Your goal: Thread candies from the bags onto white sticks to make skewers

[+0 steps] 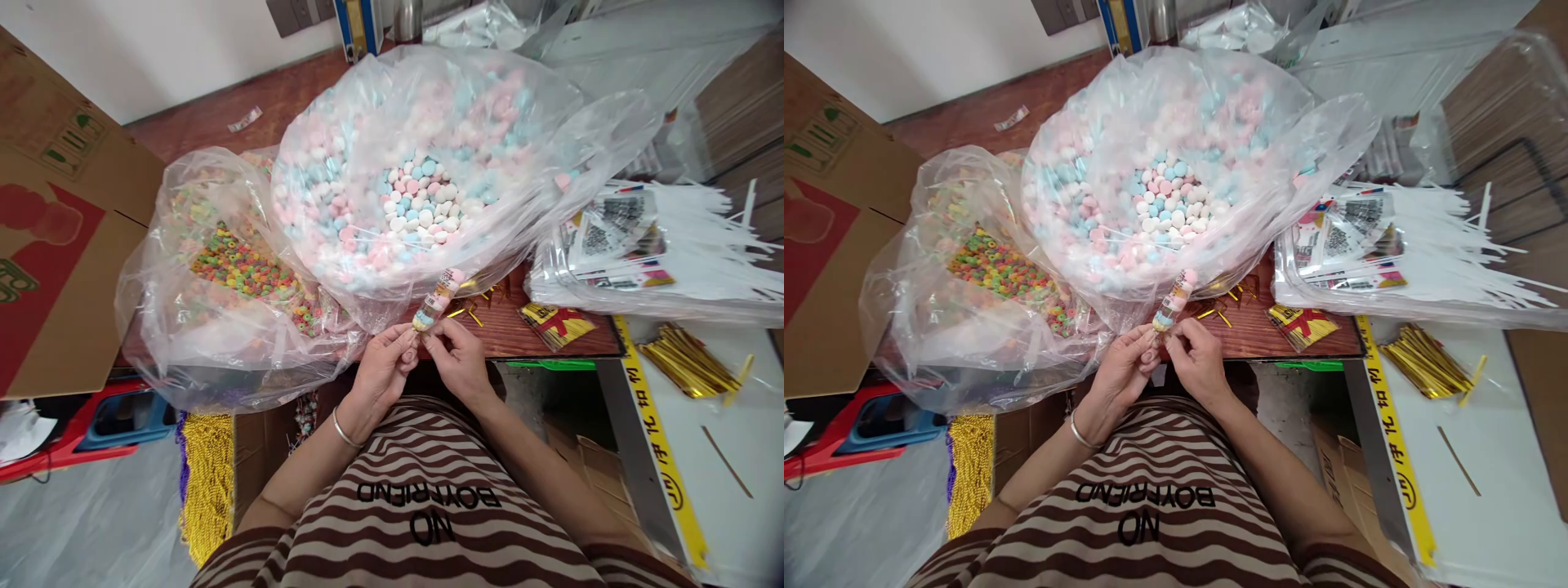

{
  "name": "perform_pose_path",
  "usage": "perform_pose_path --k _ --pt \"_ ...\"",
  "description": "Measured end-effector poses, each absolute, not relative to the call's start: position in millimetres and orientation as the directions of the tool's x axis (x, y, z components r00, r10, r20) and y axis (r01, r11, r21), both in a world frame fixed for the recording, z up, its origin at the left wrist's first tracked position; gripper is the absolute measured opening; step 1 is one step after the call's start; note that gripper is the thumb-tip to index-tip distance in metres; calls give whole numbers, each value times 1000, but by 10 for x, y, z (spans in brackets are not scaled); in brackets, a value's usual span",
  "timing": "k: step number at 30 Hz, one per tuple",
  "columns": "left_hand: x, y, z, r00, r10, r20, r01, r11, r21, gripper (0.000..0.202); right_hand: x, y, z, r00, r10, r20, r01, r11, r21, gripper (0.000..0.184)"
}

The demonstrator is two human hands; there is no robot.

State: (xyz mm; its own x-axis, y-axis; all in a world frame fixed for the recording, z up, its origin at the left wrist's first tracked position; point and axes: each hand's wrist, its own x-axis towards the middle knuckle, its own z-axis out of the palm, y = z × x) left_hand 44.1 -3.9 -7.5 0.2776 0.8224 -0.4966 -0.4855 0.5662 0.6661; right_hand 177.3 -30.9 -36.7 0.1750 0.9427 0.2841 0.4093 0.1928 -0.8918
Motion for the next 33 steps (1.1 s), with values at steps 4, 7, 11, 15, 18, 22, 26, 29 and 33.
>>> perform_pose_path --k 4,7,11,15,18,22,26,29,33 --pt "428 7 -45 260 813 -521 -549 568 613 45 1772 -282 -389 196 949 246 314 177 -933 8" --pt "422 24 -37 235 823 -517 -553 551 625 46 1715 -311 -359 155 980 128 100 113 -989 35" --pt "449 3 -46 191 849 -493 -542 510 669 45 1620 -327 -306 156 987 29 -37 36 -999 26" --pt "505 -40 -64 95 894 -438 -514 420 748 41 1550 -322 -288 242 970 6 -20 11 -1000 21" --pt "543 -62 -91 32 917 -397 -479 363 799 42 1517 -322 -304 315 945 92 156 44 -987 18" --pt "558 -71 -135 -15 944 -330 -431 292 854 41 1489 -326 -318 308 921 238 348 124 -929 16" --pt "552 -96 -164 0 962 -272 -381 251 890 38 1484 -315 -311 293 904 311 414 174 -894 20" --pt "542 -132 -196 39 970 -240 -380 237 894 35 1519 -289 -303 297 921 252 319 153 -935 21" --pt "411 -71 -243 127 987 -101 -373 141 917 24 1614 -288 -236 183 983 -21 -184 13 -983 29"
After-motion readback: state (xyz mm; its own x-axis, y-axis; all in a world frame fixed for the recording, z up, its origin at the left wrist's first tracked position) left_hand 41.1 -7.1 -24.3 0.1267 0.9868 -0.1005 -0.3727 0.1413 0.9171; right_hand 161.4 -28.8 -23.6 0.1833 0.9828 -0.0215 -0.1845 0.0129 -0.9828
